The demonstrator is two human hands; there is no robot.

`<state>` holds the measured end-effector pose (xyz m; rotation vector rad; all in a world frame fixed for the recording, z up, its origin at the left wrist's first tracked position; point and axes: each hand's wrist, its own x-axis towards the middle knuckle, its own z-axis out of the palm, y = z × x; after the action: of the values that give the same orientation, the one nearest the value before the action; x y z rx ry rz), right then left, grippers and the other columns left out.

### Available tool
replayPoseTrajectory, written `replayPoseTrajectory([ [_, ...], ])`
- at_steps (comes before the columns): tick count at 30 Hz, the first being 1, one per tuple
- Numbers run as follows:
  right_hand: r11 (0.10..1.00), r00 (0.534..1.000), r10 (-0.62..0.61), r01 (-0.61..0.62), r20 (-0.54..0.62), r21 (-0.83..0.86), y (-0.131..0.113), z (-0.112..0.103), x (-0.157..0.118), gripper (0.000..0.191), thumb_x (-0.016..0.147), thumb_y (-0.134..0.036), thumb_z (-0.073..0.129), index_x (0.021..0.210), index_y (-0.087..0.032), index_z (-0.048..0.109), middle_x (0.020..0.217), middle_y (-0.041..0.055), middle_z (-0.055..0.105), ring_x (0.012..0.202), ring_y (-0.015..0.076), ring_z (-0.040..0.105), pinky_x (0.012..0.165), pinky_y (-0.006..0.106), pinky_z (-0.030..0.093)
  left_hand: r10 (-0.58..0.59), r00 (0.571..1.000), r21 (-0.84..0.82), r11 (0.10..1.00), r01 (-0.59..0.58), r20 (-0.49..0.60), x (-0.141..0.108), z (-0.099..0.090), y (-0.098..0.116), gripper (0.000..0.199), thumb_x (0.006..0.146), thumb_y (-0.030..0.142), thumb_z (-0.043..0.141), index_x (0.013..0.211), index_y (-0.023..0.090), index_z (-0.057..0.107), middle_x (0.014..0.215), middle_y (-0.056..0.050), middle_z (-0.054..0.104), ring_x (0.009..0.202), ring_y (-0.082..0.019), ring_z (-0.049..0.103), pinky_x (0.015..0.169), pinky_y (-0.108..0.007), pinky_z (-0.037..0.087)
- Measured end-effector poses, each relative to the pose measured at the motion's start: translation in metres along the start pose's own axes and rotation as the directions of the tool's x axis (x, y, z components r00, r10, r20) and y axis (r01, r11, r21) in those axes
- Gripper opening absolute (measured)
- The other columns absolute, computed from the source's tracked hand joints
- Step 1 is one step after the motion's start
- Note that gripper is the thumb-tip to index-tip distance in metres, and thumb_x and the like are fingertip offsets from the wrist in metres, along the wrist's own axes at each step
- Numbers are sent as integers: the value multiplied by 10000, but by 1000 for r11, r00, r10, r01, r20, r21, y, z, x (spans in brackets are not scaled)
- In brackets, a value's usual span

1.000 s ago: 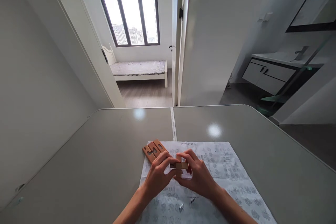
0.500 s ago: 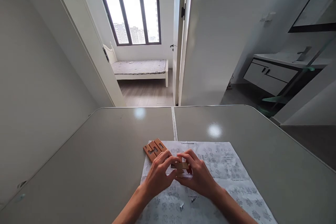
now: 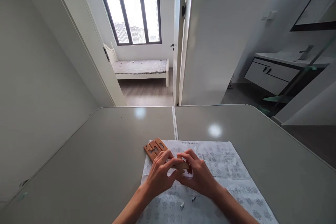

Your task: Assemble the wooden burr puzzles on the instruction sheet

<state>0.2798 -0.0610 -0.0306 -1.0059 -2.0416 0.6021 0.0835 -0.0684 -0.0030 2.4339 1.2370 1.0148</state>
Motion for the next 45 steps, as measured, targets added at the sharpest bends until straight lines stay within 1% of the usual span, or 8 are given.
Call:
replayPoseTrajectory([
  [12,998,999,44,-45,16,38,-4,-6,3,544,738,-195,772,1228,-302,560,1070,19,610,662,138,632,591,281,567,-75,997,-120,990,79,37,4,-1,-2,206,885,168,713,1053,283,744,917,-21,603,831,-174,615,790,-295,540],
  [20,965,993,104,-115,59,234,-4,-10,6,544,783,-257,786,1277,-295,562,1233,57,663,857,189,696,653,301,610,-139,990,-227,965,134,-5,11,-6,1,137,930,215,681,1040,265,746,887,-12,620,799,-154,632,783,-270,549],
  [29,951,989,143,-149,44,271,-3,-12,7,543,778,-297,814,1274,-267,595,1161,57,699,741,160,678,639,303,622,-147,989,-232,963,137,-28,8,-4,-6,177,956,254,667,1118,272,737,925,-25,651,834,-168,642,810,-290,552],
  [34,946,981,191,-188,13,266,1,-16,9,533,802,-370,812,1270,-251,586,1111,61,711,723,170,693,641,321,629,-161,980,-240,962,131,-112,12,-10,-16,146,961,269,662,1083,240,735,915,-39,659,830,-173,644,781,-284,549],
  [37,951,972,233,-226,-11,213,6,-13,8,538,810,-390,817,1269,-239,580,1028,55,717,696,179,681,668,352,630,-223,954,-221,959,178,-201,15,-16,-22,124,957,314,668,1032,240,735,911,-31,664,842,-179,653,793,-293,549],
  [41,979,981,190,-186,-44,80,9,-5,6,568,773,-331,862,1263,-249,587,1111,78,704,939,268,697,863,452,608,-341,912,-286,918,273,-226,20,-20,-21,201,984,393,620,982,225,730,891,-31,661,803,-173,651,755,-288,557],
  [43,991,990,133,-132,-44,39,8,-2,6,601,743,-276,889,1264,-256,589,1159,90,687,1090,311,652,949,487,571,-363,906,-311,906,288,-219,21,-20,-19,237,986,421,616,951,218,734,856,-28,660,785,-172,641,752,-292,561],
  [45,994,994,106,-106,-31,14,6,-1,7,604,726,-232,903,1242,-260,591,1163,90,676,1134,325,619,971,498,553,-373,906,-357,889,287,-201,21,-19,-17,261,979,445,625,935,213,735,844,-29,665,786,-174,648,745,-293,568],
])
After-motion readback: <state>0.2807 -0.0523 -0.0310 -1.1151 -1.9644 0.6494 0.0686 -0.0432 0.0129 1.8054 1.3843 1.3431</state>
